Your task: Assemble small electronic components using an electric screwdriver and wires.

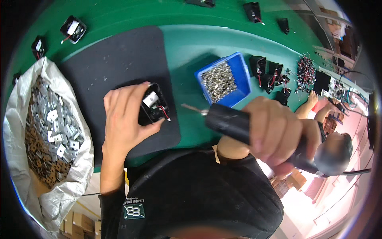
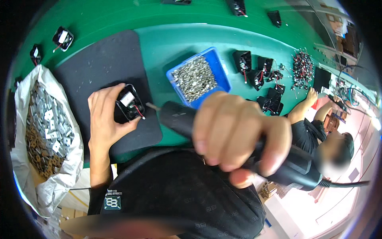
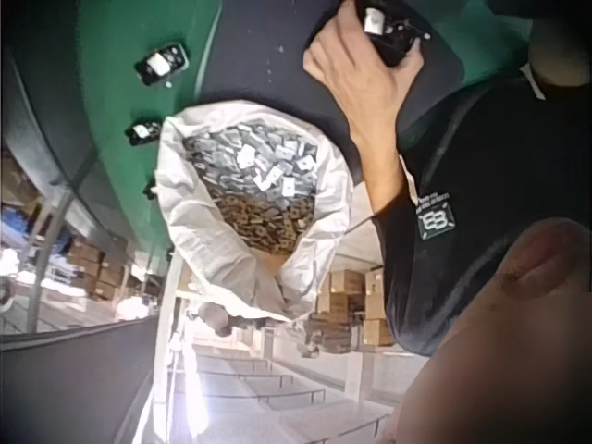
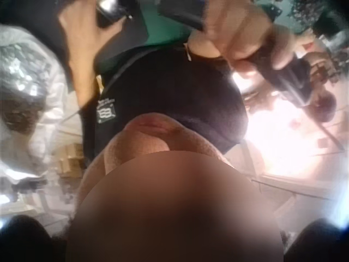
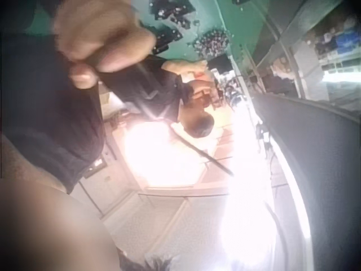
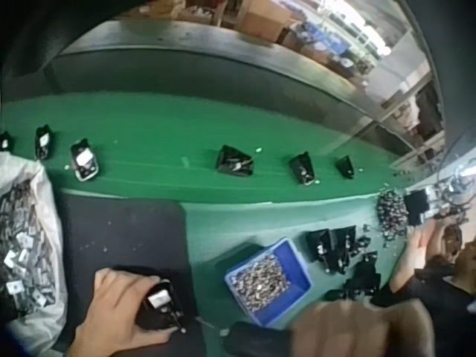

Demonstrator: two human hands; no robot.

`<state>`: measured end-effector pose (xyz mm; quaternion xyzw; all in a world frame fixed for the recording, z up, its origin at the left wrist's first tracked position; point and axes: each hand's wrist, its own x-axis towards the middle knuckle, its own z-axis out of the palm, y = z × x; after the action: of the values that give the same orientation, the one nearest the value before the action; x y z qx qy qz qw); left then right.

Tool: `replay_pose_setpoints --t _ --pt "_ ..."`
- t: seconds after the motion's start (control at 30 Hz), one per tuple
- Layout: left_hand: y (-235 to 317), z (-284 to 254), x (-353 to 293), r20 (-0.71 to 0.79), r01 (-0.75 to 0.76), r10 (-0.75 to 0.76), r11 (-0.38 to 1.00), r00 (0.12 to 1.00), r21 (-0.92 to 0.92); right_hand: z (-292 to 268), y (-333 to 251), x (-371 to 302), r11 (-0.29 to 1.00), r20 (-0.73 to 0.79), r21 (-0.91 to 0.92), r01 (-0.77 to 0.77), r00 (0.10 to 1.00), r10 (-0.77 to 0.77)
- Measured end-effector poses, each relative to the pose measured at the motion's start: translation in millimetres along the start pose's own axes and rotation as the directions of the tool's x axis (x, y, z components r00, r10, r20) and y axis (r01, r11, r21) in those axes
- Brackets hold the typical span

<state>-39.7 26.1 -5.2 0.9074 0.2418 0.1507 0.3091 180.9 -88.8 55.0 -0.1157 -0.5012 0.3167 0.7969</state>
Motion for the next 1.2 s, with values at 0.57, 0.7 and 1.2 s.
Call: replay_pose_setpoints --t 0.57,0.7,1.2 --pt "-33.4 19.0 178.9 -0.229 0.198 -0.121 0.915 0.966 0.353 -37.9 -18.1 -62.7 0.836 -0.527 -0.500 -0.228 0.846 -0.084" --pt "14.9 8.0 188.0 -0.124 0.094 -0.028 0.818 0.992 0.568 -37.5 -22.6 -65.9 0.845 -0.565 -0.456 -0.280 0.825 -0.031" --pt "38.9 18.8 204.1 0.066 -0.336 0.341 0.845 0.938 0.416 -34.1 -41.1 -48.3 0.819 -0.628 -0.284 -0.498 0.742 0.233"
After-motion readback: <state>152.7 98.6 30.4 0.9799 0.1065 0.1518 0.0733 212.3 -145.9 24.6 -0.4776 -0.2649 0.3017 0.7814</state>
